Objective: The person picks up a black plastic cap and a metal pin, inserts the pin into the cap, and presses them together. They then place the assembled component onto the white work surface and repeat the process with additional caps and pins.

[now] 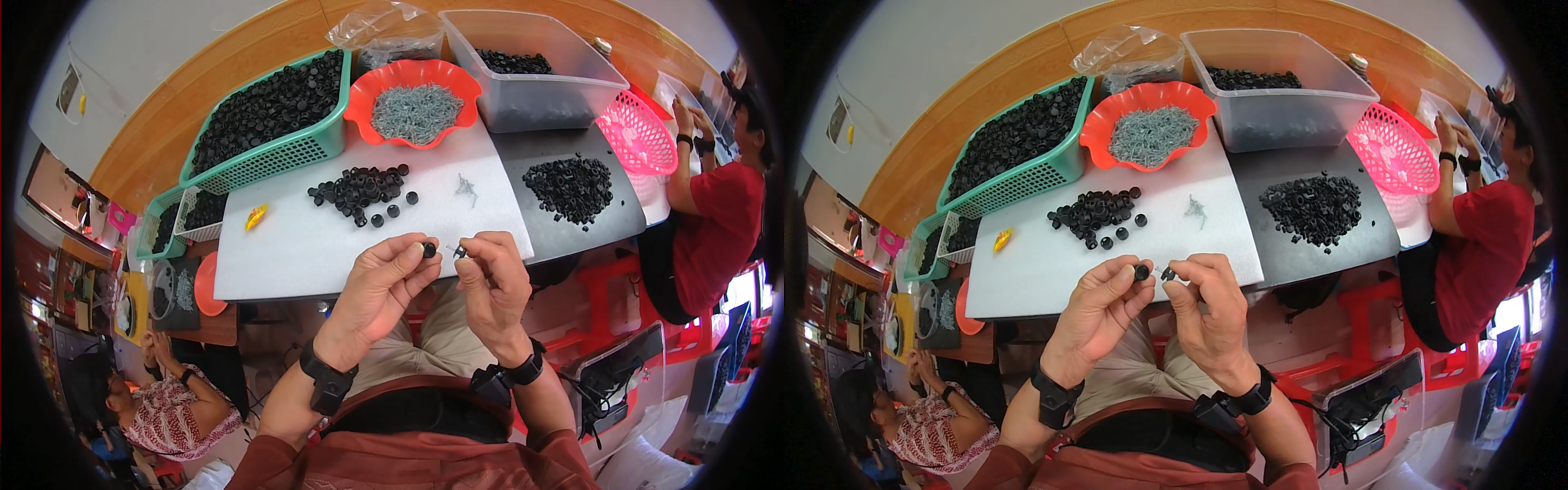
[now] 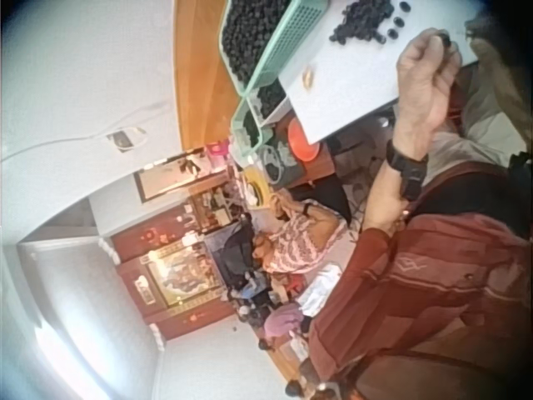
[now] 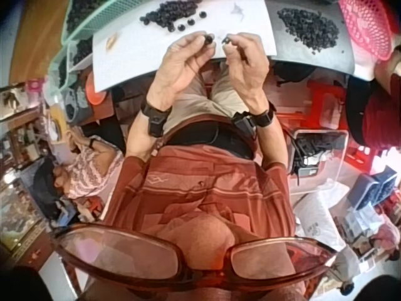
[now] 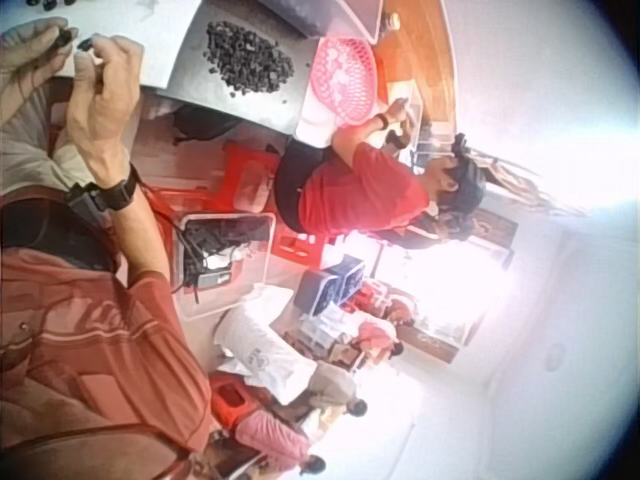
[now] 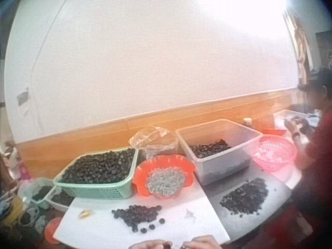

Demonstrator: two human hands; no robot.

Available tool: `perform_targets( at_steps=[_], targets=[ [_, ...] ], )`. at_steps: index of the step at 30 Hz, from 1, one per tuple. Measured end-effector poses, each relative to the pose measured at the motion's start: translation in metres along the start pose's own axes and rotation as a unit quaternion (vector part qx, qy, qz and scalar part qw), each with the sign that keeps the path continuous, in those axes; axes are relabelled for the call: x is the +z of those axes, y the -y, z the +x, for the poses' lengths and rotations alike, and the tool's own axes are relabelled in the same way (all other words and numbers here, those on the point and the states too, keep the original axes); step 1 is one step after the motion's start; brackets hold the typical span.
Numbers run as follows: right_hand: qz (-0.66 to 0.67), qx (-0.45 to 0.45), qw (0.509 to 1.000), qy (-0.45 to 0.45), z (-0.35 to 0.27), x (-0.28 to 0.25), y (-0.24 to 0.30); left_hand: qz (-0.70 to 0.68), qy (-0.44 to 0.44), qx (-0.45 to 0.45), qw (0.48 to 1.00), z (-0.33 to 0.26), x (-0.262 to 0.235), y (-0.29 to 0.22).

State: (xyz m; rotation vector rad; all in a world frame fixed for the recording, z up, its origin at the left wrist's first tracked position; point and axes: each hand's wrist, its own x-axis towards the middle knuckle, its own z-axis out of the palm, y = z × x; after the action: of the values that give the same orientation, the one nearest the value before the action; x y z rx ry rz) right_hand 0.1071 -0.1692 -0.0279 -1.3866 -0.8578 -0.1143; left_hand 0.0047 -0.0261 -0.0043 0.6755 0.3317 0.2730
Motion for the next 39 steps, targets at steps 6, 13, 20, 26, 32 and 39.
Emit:
perform_targets(
  at_steps=[6, 13, 20, 26, 32, 39],
  targets=[
    [-0.039, -0.029, 0.998, 0.033, 0.005, -0.001, 0.005, -0.029, 0.016, -0.008, 0.999, 0.001, -0.002, 0.0],
    [-0.069, -0.044, 0.995, 0.059, 0.007, 0.0, 0.007, -0.012, 0.019, -0.007, 1.0, 0.001, -0.003, 0.001],
    [-0.078, -0.04, 0.993, 0.08, 0.008, 0.0, 0.009, 0.004, 0.014, -0.004, 1.0, 0.0, 0.0, 0.003],
    [-0.092, -0.033, 0.991, 0.088, 0.008, -0.001, 0.01, 0.012, 0.019, 0.001, 1.0, 0.001, -0.004, 0.006],
    [-0.079, -0.033, 0.993, 0.08, 0.007, -0.001, 0.006, 0.023, 0.019, 0.009, 1.0, 0.001, -0.003, 0.008],
    [-0.07, -0.086, 0.993, 0.043, 0.004, 0.001, -0.001, 0.034, 0.014, 0.006, 0.999, 0.001, -0.001, 0.012]
  ],
)
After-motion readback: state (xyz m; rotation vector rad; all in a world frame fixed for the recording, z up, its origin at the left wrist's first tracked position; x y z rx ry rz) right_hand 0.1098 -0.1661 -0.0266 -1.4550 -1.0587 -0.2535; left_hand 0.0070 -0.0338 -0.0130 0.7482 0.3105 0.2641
